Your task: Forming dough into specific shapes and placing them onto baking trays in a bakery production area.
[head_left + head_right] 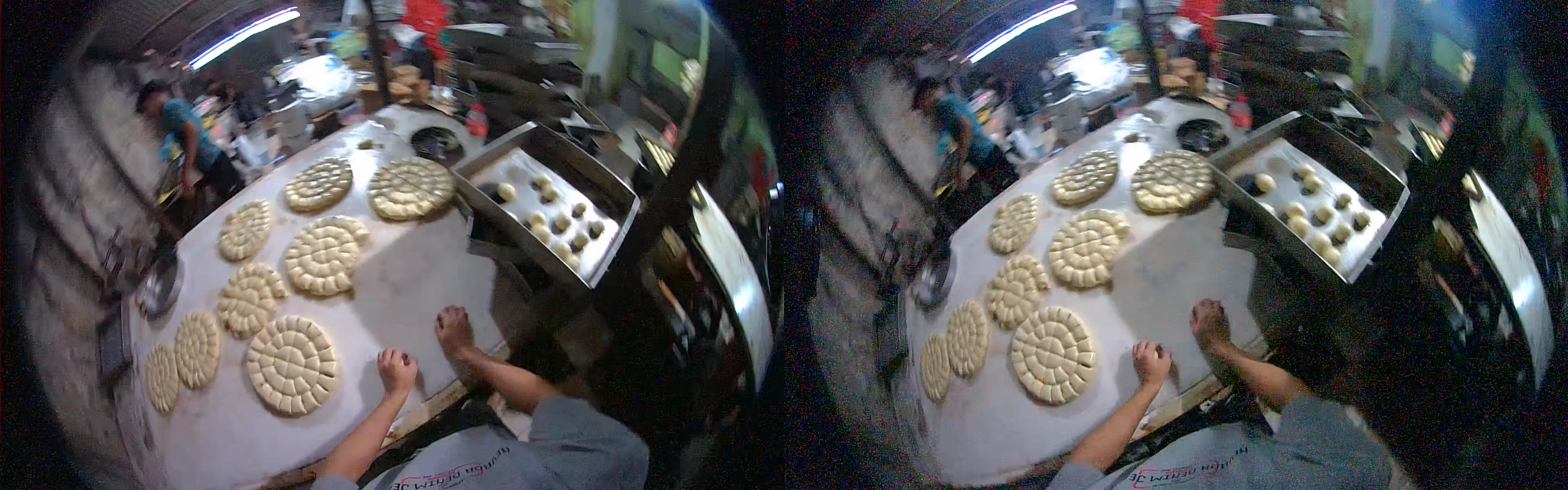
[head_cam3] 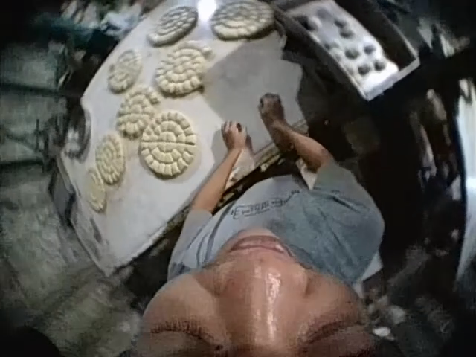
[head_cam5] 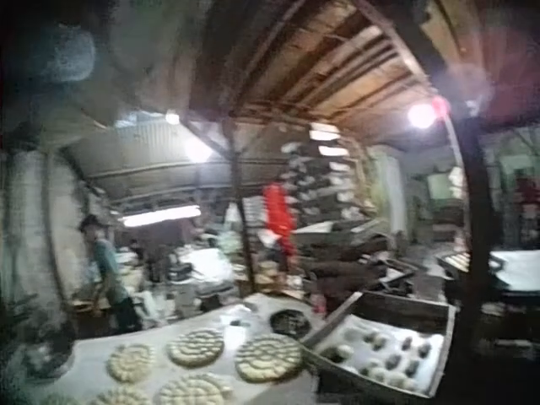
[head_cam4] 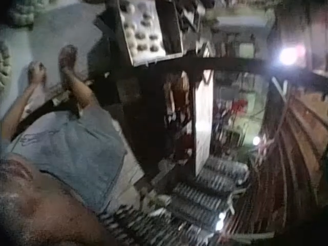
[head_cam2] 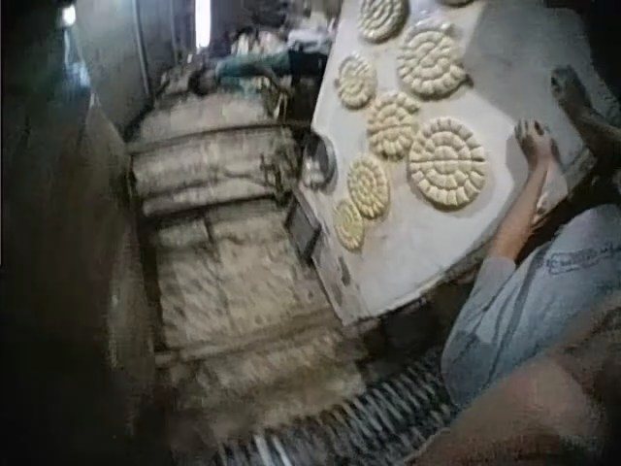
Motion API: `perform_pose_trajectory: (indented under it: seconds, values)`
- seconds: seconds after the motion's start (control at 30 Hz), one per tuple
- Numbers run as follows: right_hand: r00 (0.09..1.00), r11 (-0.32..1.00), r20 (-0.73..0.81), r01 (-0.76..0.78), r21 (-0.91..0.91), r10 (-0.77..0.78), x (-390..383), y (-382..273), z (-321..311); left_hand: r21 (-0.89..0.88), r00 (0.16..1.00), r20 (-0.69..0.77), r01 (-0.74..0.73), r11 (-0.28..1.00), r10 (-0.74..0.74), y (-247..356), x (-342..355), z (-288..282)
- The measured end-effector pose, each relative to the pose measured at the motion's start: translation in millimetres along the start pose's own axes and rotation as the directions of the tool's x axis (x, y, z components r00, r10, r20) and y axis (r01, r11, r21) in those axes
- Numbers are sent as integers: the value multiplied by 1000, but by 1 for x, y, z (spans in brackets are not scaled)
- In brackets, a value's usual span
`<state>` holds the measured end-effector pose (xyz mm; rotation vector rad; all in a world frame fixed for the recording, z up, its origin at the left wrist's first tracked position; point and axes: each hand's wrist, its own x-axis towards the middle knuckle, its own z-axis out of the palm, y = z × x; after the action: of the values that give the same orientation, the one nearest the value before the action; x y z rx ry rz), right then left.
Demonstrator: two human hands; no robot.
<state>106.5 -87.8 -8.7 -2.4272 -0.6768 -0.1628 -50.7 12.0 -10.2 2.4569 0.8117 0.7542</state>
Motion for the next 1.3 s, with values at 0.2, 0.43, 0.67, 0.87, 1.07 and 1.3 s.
perform_pose_trajectory:
  seconds: [0.2,0.43,0.67,0.87,1.07,1.3]
  values:
    - [961,957,181,164,237,-210,27,148,18,228,993,-51,-88,970,103,-51,-9,-31]
    - [900,925,273,372,-77,-339,-13,44,-50,356,878,392,130,926,-274,-24,-16,-56]
    - [532,660,696,-302,688,-482,-85,133,-25,-439,909,411,129,889,71,260,185,-27]
    - [583,450,352,27,893,-732,19,106,-295,-107,810,165,-552,827,562,354,277,97]
    - [880,667,-463,407,624,-103,167,155,-410,-539,953,-89,-291,790,290,361,238,71]
    - [922,688,-373,337,643,-103,204,181,-393,-536,973,19,204,819,-230,148,22,41]
